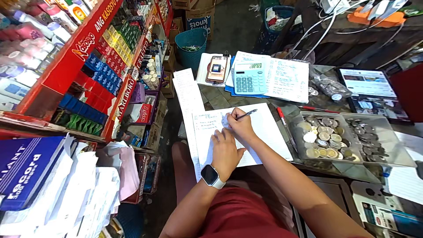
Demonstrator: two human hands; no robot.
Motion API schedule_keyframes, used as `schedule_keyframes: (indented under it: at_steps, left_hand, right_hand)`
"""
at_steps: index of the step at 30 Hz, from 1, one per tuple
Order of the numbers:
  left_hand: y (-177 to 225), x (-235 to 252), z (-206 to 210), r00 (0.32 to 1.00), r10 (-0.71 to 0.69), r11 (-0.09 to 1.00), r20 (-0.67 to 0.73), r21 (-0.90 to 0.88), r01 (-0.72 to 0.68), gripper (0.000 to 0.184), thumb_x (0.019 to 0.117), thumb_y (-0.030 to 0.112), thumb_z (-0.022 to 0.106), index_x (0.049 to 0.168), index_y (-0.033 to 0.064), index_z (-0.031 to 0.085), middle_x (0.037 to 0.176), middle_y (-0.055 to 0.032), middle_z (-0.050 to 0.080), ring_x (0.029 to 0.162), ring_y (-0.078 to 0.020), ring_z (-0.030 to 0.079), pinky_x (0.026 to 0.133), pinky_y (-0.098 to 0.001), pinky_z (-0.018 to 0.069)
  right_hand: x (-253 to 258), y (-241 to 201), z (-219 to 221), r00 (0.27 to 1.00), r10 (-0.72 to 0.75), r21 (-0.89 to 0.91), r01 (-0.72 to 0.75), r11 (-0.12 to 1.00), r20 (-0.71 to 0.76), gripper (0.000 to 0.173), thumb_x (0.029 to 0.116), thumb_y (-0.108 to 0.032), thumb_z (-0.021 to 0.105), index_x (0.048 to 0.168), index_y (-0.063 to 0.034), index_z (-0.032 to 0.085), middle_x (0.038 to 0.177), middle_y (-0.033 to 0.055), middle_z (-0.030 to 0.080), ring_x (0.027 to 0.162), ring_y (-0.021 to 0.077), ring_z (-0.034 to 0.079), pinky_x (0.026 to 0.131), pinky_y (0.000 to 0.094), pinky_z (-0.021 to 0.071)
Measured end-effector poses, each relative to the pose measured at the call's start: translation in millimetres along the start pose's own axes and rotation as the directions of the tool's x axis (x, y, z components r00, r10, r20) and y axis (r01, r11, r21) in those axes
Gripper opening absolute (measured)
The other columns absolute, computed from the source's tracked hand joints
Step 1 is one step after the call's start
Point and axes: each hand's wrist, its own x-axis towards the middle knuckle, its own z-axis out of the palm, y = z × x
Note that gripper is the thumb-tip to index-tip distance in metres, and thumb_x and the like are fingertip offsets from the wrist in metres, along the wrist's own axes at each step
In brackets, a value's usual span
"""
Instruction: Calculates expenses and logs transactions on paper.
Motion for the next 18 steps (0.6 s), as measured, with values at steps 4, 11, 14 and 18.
schedule_keyframes:
  at_steps: [4,11,14,18]
  left_hand:
    - [0.3,0.1,-0.6,1.000,-0.004,1.000,0.009,-0.004,0.004,0.082,0.1024,0.057,0.046,0.150,-0.0093,0.042,0.160,-0.0303,0.033,0.147,-0.0517,0.032,0.116,-0.0648,0.0281]
    - [0.4,-0.1,-0.4,1.000,-0.008,1.000,0.007,0.006,0.008,0.082,0.1023,0.058,0.045,0.150,-0.0088,0.042,0.160,-0.0293,0.033,0.147,-0.0508,0.033,0.116,-0.0640,0.0287]
    - [0.3,0.5,-1.0,1.000,-0.007,1.000,0.002,0.005,0.007,0.082,0.1021,0.058,0.046,0.149,-0.0088,0.043,0.160,-0.0292,0.034,0.147,-0.0506,0.033,0.116,-0.0639,0.0289]
    - [0.6,0.2,-1.1,1.000,-0.006,1.000,-0.006,-0.016,0.006,0.081,0.1021,0.056,0.047,0.149,-0.0093,0.044,0.160,-0.0304,0.034,0.146,-0.0520,0.033,0.116,-0.0647,0.0291]
  right_hand:
    - [0.1,0.6,-0.1,1.000,0.008,-0.012,-0.008,1.000,-0.002,0.030,0.0920,-0.001,0.059,0.068,-0.0115,0.044,0.054,-0.0057,0.046,0.046,0.0012,0.048,0.049,0.0176,0.0447]
    - [0.0,4.0,0.1,0.999,-0.016,-0.019,0.016,1.000,-0.034,0.031,0.0919,-0.001,0.059,0.067,-0.0120,0.043,0.055,-0.0062,0.045,0.047,0.0009,0.046,0.049,0.0169,0.0426]
    - [1.0,3.6,-0.9,0.999,-0.013,-0.025,0.012,1.000,-0.030,0.031,0.0918,-0.001,0.059,0.067,-0.0119,0.044,0.055,-0.0060,0.045,0.047,0.0009,0.046,0.049,0.0166,0.0429]
    - [1.9,2.5,-2.1,1.000,-0.012,-0.058,0.011,0.998,-0.019,0.030,0.0904,0.000,0.058,0.067,-0.0112,0.043,0.056,-0.0059,0.042,0.048,0.0009,0.043,0.050,0.0171,0.0404]
